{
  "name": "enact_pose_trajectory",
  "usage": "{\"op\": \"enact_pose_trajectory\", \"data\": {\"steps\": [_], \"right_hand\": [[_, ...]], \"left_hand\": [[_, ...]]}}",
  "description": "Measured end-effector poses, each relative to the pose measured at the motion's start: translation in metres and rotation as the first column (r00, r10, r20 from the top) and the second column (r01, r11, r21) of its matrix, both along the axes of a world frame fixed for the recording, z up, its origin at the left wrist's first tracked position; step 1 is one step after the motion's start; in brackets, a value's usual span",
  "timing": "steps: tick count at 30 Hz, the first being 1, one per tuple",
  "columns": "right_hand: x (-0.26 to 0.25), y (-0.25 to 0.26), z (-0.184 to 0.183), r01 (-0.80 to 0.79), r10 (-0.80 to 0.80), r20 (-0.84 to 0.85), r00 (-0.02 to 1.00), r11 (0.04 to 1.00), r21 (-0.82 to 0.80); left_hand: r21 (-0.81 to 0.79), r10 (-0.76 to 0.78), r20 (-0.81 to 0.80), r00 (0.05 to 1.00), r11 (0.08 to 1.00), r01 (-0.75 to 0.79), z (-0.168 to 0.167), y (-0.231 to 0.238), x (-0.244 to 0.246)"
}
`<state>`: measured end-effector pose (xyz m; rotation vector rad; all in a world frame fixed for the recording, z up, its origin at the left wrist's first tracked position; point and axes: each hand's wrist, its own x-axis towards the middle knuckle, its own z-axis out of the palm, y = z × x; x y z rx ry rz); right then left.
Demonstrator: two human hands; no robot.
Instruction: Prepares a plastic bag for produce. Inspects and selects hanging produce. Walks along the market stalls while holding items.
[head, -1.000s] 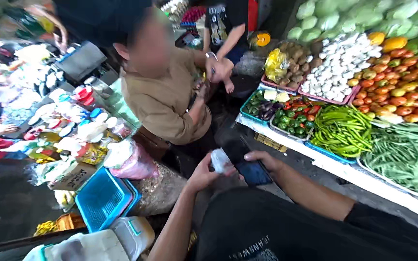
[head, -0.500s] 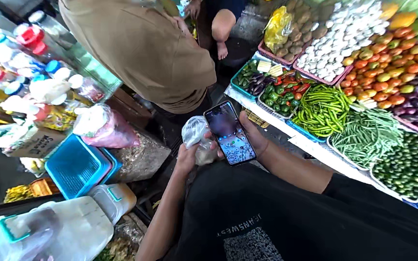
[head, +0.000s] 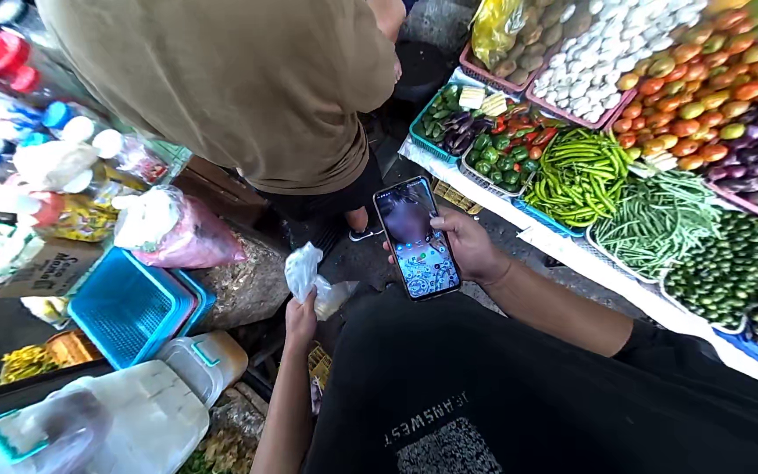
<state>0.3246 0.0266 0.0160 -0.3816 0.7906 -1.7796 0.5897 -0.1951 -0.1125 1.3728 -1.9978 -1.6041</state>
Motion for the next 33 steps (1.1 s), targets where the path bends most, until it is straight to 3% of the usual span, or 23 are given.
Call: {"op": "enact_pose_trajectory", "data": {"steps": [6, 10, 13, 15, 16, 20, 23, 26, 33], "right_hand": [[0.005, -0.001, 0.003, 0.05, -0.042, -0.181, 0.983, 0.998, 0.039], [0.016, -0.005, 0.008, 0.123, -0.099, -0.231, 0.968, 0.989, 0.088], [0.026, -0.009, 0.009, 0.152, -0.124, -0.247, 0.961, 0.983, 0.098], [0.034, -0.012, 0.01, 0.163, -0.142, -0.213, 0.967, 0.983, 0.084], [0.038, -0.014, 0.01, 0.17, -0.152, -0.189, 0.97, 0.982, 0.08], [0.06, -0.024, 0.01, 0.206, -0.188, -0.151, 0.97, 0.972, 0.112], [0.075, -0.031, 0.012, 0.234, -0.207, -0.166, 0.964, 0.959, 0.161], [0.088, -0.034, 0.011, 0.233, -0.204, -0.16, 0.966, 0.953, 0.193], [0.088, -0.024, 0.01, 0.294, -0.269, -0.145, 0.952, 0.934, 0.202]], "left_hand": [[0.028, 0.042, 0.331, 0.943, 0.998, -0.054, -0.057, 0.0, 0.083], [0.182, -0.123, 0.689, 0.715, 0.983, -0.006, -0.082, 0.012, 0.144], [0.259, -0.212, 0.747, 0.631, 0.966, 0.019, -0.149, 0.017, 0.224], [0.316, -0.345, 0.751, 0.563, 0.936, 0.151, -0.198, 0.009, 0.276], [0.344, -0.398, 0.741, 0.541, 0.917, 0.203, -0.207, 0.005, 0.29], [0.325, -0.379, 0.729, 0.571, 0.925, 0.199, -0.196, -0.014, 0.286], [0.253, -0.274, 0.695, 0.665, 0.959, 0.13, -0.132, -0.028, 0.226], [0.171, -0.268, 0.627, 0.731, 0.963, 0.207, -0.099, -0.054, 0.188], [0.14, -0.184, 0.602, 0.777, 0.982, 0.124, -0.114, -0.09, 0.153]]}}
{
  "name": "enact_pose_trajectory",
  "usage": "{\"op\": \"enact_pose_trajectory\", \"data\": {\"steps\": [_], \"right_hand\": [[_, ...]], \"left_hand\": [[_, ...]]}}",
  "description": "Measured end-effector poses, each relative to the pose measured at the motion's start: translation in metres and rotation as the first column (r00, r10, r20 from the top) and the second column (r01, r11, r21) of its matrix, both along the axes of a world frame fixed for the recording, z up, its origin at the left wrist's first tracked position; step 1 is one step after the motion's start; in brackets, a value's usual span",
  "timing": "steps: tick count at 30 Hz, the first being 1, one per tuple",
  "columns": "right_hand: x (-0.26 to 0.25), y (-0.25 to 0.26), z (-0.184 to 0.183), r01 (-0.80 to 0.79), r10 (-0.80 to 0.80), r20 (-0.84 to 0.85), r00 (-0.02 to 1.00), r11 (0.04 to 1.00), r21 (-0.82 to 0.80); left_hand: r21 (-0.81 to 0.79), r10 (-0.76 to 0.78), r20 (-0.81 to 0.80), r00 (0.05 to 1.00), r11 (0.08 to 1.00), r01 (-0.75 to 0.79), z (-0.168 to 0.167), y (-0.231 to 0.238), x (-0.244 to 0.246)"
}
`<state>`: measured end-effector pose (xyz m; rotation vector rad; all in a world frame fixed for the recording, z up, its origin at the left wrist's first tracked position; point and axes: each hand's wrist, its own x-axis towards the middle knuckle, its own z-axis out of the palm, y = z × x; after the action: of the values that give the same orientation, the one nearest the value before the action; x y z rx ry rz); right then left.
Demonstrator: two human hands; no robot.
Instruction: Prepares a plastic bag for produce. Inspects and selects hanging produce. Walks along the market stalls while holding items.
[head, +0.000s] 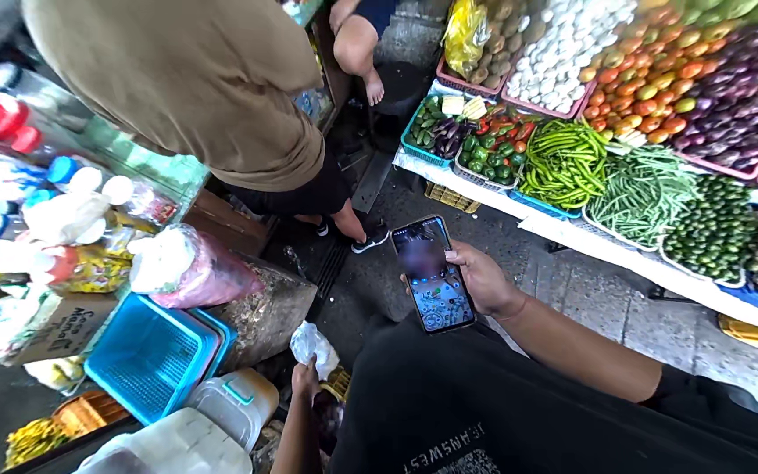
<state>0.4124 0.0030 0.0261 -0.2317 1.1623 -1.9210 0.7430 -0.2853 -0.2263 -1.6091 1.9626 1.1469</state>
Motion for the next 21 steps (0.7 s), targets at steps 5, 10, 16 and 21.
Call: {"op": "enact_pose_trajectory", "data": {"steps": [5, 10, 16, 21], "right_hand": [[-0.045, 0.018, 0.003, 0.016, -0.016, -0.014, 1.0, 0.998, -0.053], [-0.096, 0.057, 0.011, 0.067, -0.072, -0.058, 0.996, 0.995, -0.07], [-0.137, 0.096, 0.001, 0.105, -0.105, 0.007, 0.994, 0.989, -0.101], [-0.158, 0.11, -0.005, 0.009, 0.002, 0.094, 0.996, 0.993, -0.117]], "left_hand": [[0.015, -0.084, 0.139, 0.987, 0.996, 0.083, 0.006, 0.031, -0.015], [0.004, -0.097, 0.162, 0.982, 0.995, 0.098, -0.037, 0.079, -0.018], [0.109, -0.031, 0.227, 0.973, 0.994, 0.006, 0.012, 0.113, -0.094], [-0.081, -0.007, 0.095, 0.995, 0.997, 0.015, 0.009, 0.131, -0.121]]}}
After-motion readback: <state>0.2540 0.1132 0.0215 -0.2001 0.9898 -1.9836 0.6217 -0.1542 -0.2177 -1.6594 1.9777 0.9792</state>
